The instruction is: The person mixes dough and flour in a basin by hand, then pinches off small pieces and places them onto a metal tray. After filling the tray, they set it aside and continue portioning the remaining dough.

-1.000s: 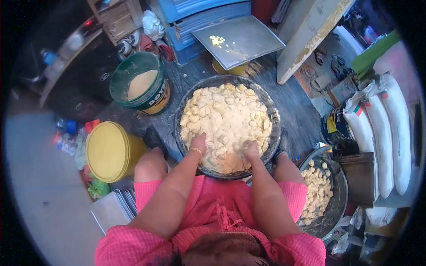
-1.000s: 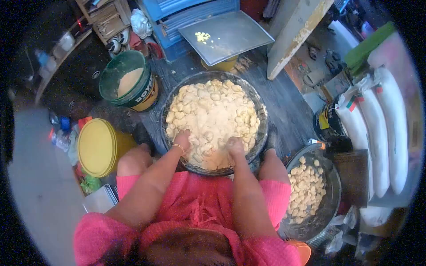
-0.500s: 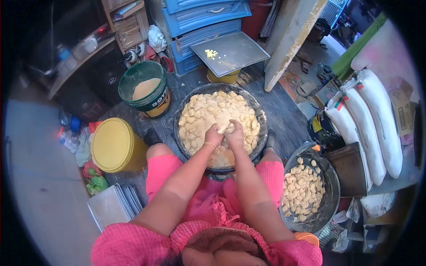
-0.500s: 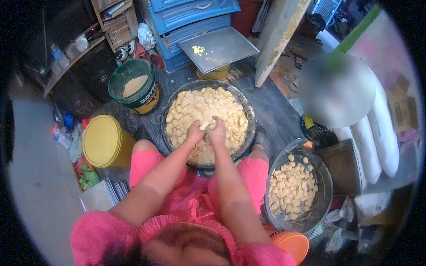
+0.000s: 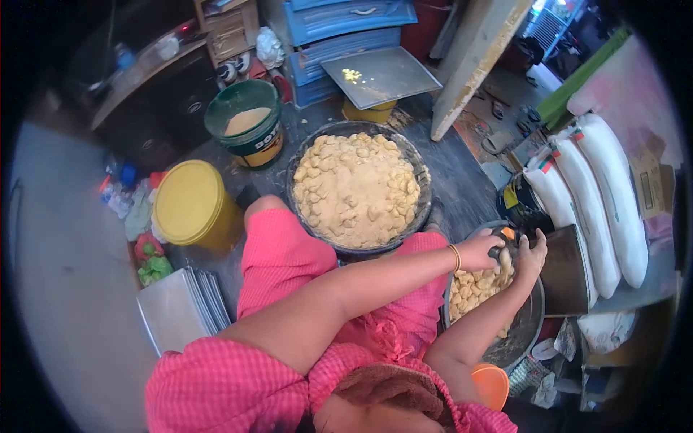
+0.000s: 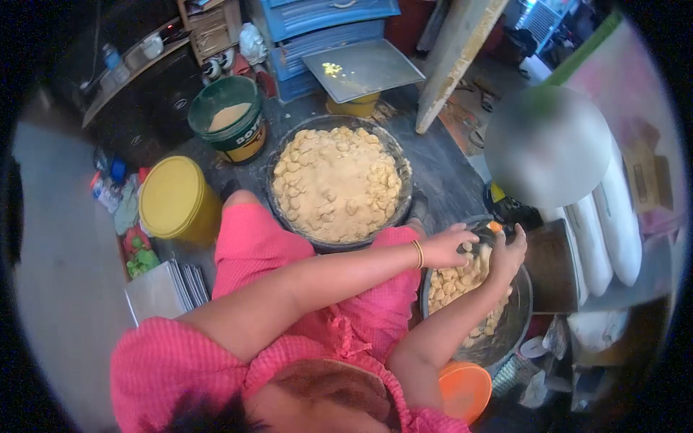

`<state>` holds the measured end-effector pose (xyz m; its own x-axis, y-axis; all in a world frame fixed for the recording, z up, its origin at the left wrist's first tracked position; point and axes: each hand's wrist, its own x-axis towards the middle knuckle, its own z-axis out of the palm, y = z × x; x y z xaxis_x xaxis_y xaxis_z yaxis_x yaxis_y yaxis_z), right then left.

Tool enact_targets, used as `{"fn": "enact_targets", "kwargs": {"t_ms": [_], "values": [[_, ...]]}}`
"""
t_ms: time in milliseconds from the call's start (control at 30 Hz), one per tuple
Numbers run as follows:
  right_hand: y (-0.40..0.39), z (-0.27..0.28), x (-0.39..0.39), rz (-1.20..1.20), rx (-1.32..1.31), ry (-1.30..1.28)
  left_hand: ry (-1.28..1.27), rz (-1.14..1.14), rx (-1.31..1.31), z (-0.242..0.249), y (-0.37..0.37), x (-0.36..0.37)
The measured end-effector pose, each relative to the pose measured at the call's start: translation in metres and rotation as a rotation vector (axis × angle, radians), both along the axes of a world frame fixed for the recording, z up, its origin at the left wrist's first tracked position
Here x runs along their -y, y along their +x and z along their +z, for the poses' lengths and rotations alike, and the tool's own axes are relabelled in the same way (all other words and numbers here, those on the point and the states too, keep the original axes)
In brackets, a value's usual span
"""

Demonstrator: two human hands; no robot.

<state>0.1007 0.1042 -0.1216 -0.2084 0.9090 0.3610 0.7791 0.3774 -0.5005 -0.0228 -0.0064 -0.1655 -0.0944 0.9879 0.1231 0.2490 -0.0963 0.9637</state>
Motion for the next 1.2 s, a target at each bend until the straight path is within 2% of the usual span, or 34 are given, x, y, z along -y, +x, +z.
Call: {"fn": "enact_targets", "kwargs": {"t_ms": [67, 100, 167, 200, 267, 300, 367, 400, 467, 533, 600, 633, 733, 767, 833, 867, 933, 967, 1000, 1033, 1067, 1100, 1133, 1167, 1200], "values": [[-0.027, -0.005, 0.015, 0.258, -0.157, -0.099, -0.08, 0.035, -0.026, -0.003, -0.014, 0.016], [-0.045, -0.025, 0.011, 0.4, -0.224, -0.18, -0.117, 0.114, -0.073, -0.005, -0.029, 0.028], [-0.096, -0.037, 0.043, 0.63, -0.174, -0.127, -0.132, 0.318, -0.149, -0.015, -0.057, 0.051], [-0.123, -0.039, 0.065, 0.725, -0.126, -0.11, -0.135, 0.452, -0.18, -0.04, -0.075, 0.052], [-0.17, -0.055, 0.098, 0.849, -0.062, -0.227, -0.279, 0.56, -0.208, -0.029, -0.109, 0.091], [-0.19, -0.069, 0.112, 0.894, -0.017, -0.207, -0.296, 0.606, -0.198, -0.028, -0.123, 0.11], [-0.22, -0.099, 0.136, 0.987, 0.057, -0.227, -0.567, 0.621, -0.594, -0.03, -0.147, 0.146], [-0.232, -0.116, 0.147, 1.03, 0.128, -0.232, -0.59, 0.652, -0.578, -0.041, -0.156, 0.158], [-0.247, -0.168, 0.161, 1.137, 0.176, -0.205, -0.767, 0.587, -0.816, -0.074, -0.171, 0.176], [-0.249, -0.203, 0.175, 1.246, 0.472, -0.412, -0.821, 0.597, -0.821, -0.099, -0.176, 0.194], [-0.248, -0.214, 0.192, 1.306, 0.555, -0.407, -0.958, 0.52, -0.74, -0.118, -0.179, 0.211], [-0.25, -0.215, 0.203, 1.34, 0.63, -0.396, -1.14, 0.42, -0.714, -0.108, -0.176, 0.21], [-0.263, -0.184, 0.223, 1.481, 0.815, -0.387, -1.019, 0.371, -0.79, -0.117, -0.175, 0.21], [-0.267, -0.191, 0.221, 1.491, 0.822, -0.382, -0.987, 0.396, -0.845, -0.111, -0.174, 0.213], [-0.272, -0.199, 0.217, 1.282, 0.416, -0.361, -0.935, 0.503, -0.833, -0.119, -0.177, 0.209], [-0.275, -0.202, 0.213, 1.289, 0.421, -0.359, -0.878, 0.598, -0.828, -0.123, -0.18, 0.203], [-0.277, -0.179, 0.219, 1.138, 0.096, -0.434, -0.869, 0.6, -0.777, -0.125, -0.185, 0.196], [-0.277, -0.176, 0.218, 1.131, 0.04, -0.391, -0.806, 0.658, -0.748, -0.122, -0.187, 0.195], [-0.277, -0.171, 0.219, 1.139, 0.046, -0.392, -0.744, 0.715, -0.717, -0.115, -0.188, 0.196], [-0.277, -0.164, 0.219, 1.066, 0.138, -0.43, -0.755, 0.599, -0.627, -0.099, -0.191, 0.203], [-0.277, -0.161, 0.219, 0.993, 0.228, -0.465, -0.758, 0.605, -0.62, -0.105, -0.187, 0.203], [-0.277, -0.171, 0.216, 1.001, 0.234, -0.465, -0.738, 0.727, -0.733, -0.116, -0.182, 0.201], [-0.276, -0.185, 0.214, 1.13, 0.193, -0.191, -0.717, 0.851, -0.85, -0.123, -0.179, 0.2], [-0.276, -0.197, 0.209, 1.246, 0.147, 0.09, -0.723, 0.862, -0.845, -0.129, -0.179, 0.197], [-0.275, -0.198, 0.208, 1.258, 0.149, 0.087, -0.792, 0.805, -0.854, -0.126, -0.179, 0.196]]}}
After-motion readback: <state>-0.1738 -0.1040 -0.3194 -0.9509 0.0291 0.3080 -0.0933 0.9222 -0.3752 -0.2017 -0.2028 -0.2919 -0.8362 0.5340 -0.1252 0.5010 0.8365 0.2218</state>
